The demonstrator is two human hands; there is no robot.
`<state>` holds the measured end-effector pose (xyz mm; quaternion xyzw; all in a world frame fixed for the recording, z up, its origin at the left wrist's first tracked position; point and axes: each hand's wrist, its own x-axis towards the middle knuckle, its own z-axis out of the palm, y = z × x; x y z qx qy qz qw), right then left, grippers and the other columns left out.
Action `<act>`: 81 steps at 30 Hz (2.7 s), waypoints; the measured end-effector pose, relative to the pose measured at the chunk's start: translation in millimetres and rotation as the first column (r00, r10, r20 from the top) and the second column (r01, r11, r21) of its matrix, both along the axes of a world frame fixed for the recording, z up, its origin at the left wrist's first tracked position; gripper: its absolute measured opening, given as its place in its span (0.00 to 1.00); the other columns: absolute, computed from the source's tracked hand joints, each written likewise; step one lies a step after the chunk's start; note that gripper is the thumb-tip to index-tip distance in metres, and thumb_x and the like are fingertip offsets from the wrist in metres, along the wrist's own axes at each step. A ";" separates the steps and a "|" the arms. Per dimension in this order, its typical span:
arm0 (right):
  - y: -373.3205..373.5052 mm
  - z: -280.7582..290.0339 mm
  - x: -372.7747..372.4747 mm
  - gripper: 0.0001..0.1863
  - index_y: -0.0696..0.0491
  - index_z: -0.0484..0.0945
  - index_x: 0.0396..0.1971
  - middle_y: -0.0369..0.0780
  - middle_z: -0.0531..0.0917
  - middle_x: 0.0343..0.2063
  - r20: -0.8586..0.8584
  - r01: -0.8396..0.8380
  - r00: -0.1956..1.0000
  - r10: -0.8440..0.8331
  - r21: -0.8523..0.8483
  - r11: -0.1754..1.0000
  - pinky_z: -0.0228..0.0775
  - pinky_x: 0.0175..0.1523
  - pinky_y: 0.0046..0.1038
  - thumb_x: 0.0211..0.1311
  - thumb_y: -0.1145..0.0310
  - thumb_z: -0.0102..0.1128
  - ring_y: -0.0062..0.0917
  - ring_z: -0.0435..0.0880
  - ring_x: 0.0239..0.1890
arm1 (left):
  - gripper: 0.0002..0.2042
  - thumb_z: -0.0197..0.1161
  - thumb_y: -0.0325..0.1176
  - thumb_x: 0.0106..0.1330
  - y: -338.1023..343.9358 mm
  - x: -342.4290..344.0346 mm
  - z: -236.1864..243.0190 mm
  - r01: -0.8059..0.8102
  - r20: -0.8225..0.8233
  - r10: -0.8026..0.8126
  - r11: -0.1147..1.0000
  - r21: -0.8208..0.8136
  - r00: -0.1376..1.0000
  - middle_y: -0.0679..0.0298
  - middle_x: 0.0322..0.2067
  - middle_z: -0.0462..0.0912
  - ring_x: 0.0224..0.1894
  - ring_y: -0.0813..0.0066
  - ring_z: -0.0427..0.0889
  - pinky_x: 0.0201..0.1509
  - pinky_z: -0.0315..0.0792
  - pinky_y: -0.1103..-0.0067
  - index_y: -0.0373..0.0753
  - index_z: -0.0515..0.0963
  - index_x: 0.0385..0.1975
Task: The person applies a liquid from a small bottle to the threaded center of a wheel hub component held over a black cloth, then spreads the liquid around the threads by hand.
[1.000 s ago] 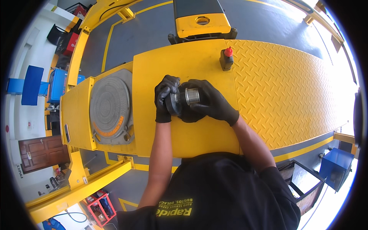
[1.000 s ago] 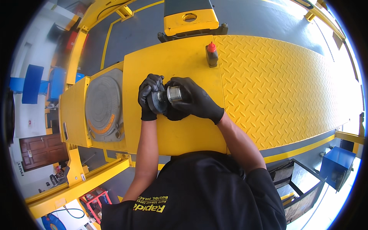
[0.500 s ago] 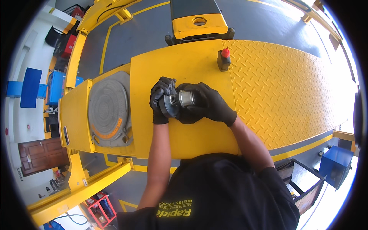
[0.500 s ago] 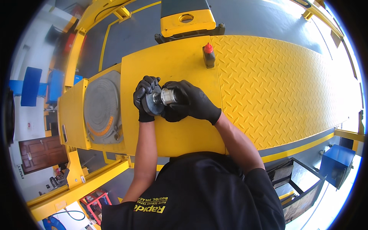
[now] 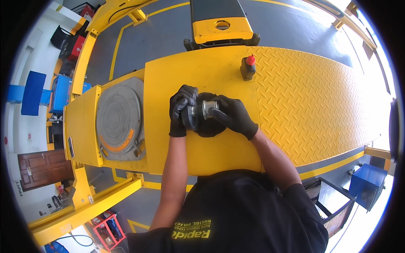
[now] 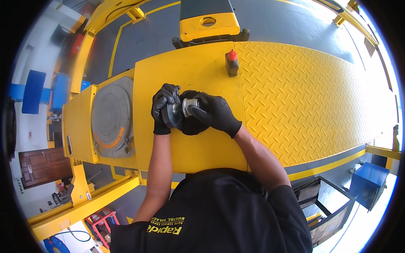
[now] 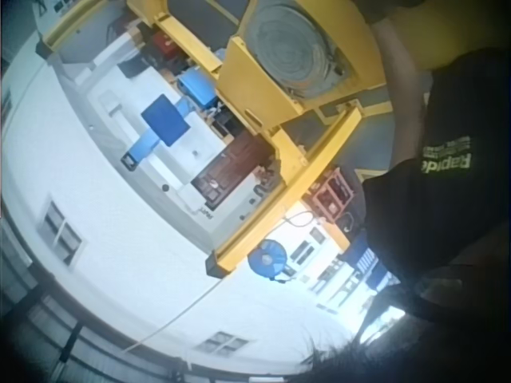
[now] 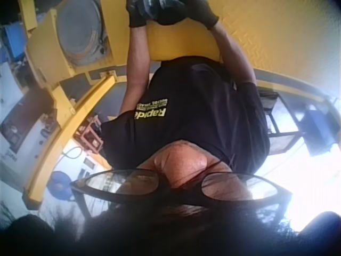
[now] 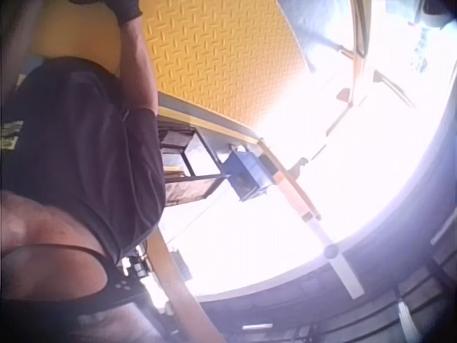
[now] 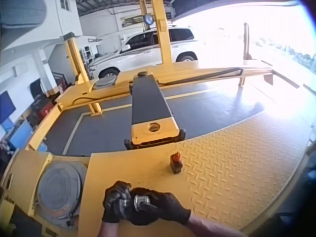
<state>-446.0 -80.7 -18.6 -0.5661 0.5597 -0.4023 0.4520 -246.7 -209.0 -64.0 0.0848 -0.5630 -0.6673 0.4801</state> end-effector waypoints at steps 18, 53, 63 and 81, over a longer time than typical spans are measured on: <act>1.7 0.2 8.9 0.27 0.56 0.77 0.61 0.47 0.86 0.54 0.080 0.031 0.997 -0.009 -0.282 0.959 0.78 0.62 0.35 0.63 0.67 0.74 0.39 0.88 0.53 | 0.13 0.60 0.40 0.66 0.7 -0.2 -2.5 0.005 -0.102 0.003 0.997 0.074 0.995 0.57 0.35 0.74 0.45 0.62 0.73 0.69 0.63 0.59 0.38 0.73 0.25; 1.3 -6.4 11.8 0.26 0.58 0.76 0.60 0.49 0.85 0.55 -0.035 0.018 0.999 -0.032 -0.343 0.939 0.76 0.63 0.37 0.65 0.66 0.71 0.42 0.86 0.55 | 0.14 0.60 0.41 0.66 0.0 -0.6 -1.1 0.012 -0.032 -0.011 1.000 0.023 0.999 0.59 0.34 0.73 0.43 0.63 0.73 0.69 0.63 0.61 0.38 0.73 0.25; 2.9 -2.3 13.3 0.28 0.58 0.77 0.60 0.47 0.85 0.56 0.092 0.055 0.995 -0.028 -0.299 0.953 0.77 0.64 0.34 0.63 0.66 0.75 0.35 0.87 0.55 | 0.14 0.60 0.41 0.67 -0.6 0.4 -2.2 0.004 -0.062 -0.001 0.999 0.043 0.998 0.58 0.34 0.72 0.44 0.63 0.73 0.69 0.64 0.59 0.39 0.72 0.25; -1.9 -5.8 17.8 0.25 0.56 0.78 0.58 0.46 0.85 0.55 0.091 0.097 0.993 -0.077 -0.233 0.968 0.78 0.61 0.35 0.62 0.68 0.74 0.36 0.87 0.55 | 0.13 0.60 0.40 0.66 -0.4 0.3 -0.7 -0.014 -0.027 0.014 1.000 0.026 1.000 0.57 0.34 0.73 0.43 0.62 0.73 0.68 0.65 0.59 0.37 0.72 0.25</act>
